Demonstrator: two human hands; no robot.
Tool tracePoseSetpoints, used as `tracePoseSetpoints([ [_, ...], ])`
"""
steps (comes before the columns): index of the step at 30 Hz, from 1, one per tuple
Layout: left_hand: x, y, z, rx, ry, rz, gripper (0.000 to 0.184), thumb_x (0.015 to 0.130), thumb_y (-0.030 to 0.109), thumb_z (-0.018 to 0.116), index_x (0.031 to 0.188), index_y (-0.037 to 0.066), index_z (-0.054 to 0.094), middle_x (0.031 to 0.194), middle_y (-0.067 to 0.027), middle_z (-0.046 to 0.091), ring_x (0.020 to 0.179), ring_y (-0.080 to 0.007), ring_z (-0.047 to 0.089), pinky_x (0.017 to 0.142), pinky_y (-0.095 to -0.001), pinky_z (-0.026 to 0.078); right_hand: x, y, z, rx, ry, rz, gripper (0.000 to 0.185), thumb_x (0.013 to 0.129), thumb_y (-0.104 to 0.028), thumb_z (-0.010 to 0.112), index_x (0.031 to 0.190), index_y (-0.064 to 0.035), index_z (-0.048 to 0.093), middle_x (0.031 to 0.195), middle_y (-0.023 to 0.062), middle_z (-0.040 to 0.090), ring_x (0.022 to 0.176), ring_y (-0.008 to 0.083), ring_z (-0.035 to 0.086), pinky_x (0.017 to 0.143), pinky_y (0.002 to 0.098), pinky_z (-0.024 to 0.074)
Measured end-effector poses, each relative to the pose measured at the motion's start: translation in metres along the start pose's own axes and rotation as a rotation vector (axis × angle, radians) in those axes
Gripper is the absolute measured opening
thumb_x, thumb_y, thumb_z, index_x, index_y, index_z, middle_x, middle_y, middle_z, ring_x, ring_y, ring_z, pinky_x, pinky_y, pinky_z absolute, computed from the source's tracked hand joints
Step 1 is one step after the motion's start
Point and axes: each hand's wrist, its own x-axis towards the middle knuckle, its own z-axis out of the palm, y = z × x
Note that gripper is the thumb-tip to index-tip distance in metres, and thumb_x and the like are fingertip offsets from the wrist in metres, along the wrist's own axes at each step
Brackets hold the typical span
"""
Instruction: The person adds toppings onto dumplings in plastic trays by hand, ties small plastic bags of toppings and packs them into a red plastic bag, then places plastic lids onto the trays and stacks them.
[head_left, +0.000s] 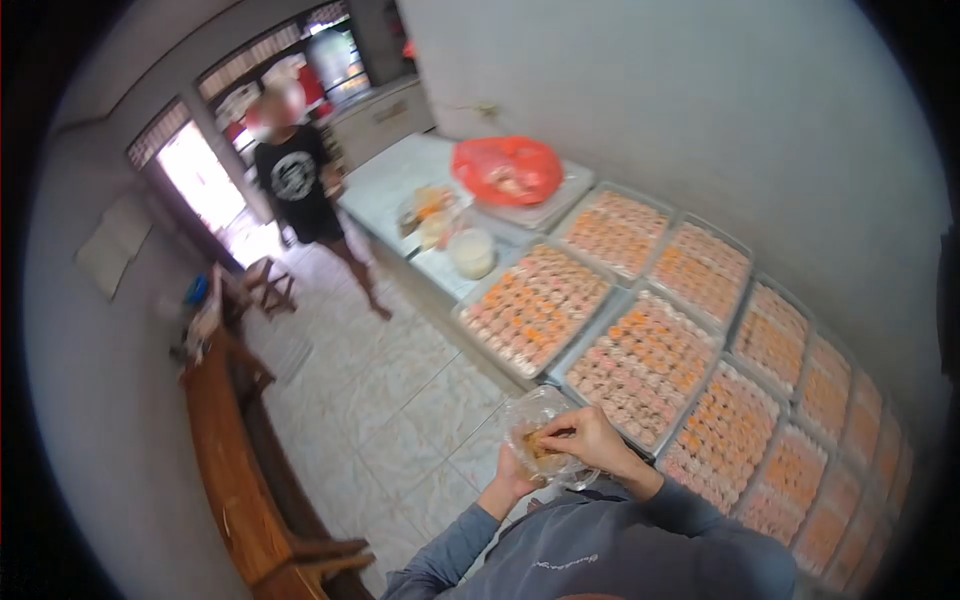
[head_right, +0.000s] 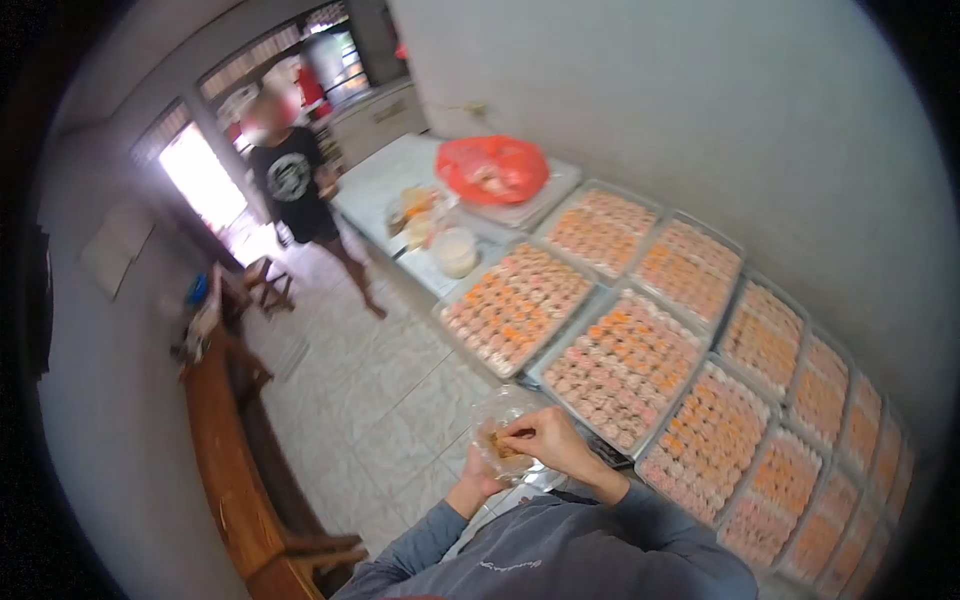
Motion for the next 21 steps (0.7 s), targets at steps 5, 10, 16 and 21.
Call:
tracePoseSetpoints([
  [5,-0.030,0.019,0.022,0.058,-0.186,-0.487,0.071,0.100,0.060,0.040,0.144,0.006,0.046,0.137,-0.0199,0.056,0.121,-0.0362,0.059,0.102,-0.0515,0.050,-0.014,-0.042,-0.021,0.011,-0.194,0.014,0.017,0.081,-0.006,0.078,0.094,0.0040,0.076,0.083,0.0100,0.076,0.073,0.0116,0.069,0.069,0.0251,0.0557],
  [10,-0.056,-0.007,0.003,-0.414,-0.223,-0.803,0.066,0.104,0.053,0.035,0.148,0.005,0.040,0.145,-0.0230,0.048,0.129,-0.0402,0.052,0.108,-0.0536,0.044,-0.028,-0.013,-0.005,0.072,-0.400,0.164,0.019,0.084,-0.011,0.079,0.095,0.0035,0.077,0.089,0.0098,0.076,0.082,0.0093,0.068,0.075,0.0242,0.0548],
  [16,-0.037,0.047,0.015,-0.094,-0.282,-0.689,0.055,0.106,0.043,0.035,0.147,0.008,0.043,0.139,-0.0176,0.056,0.126,-0.0307,0.057,0.107,-0.0521,0.046,-0.005,-0.020,-0.004,0.179,-0.268,0.145,0.018,0.084,-0.011,0.077,0.095,0.0037,0.076,0.086,0.0090,0.075,0.075,0.0094,0.067,0.072,0.0244,0.0540],
  [21,0.005,0.032,0.022,-0.054,-0.101,-0.356,0.053,0.105,0.039,0.040,0.148,0.008,0.042,0.142,-0.0119,0.053,0.124,-0.0286,0.058,0.105,-0.0497,0.048,0.039,-0.016,-0.037,0.104,-0.215,-0.022,0.018,0.084,-0.007,0.078,0.097,0.0039,0.076,0.089,0.0093,0.075,0.081,0.0099,0.068,0.075,0.0239,0.0544],
])
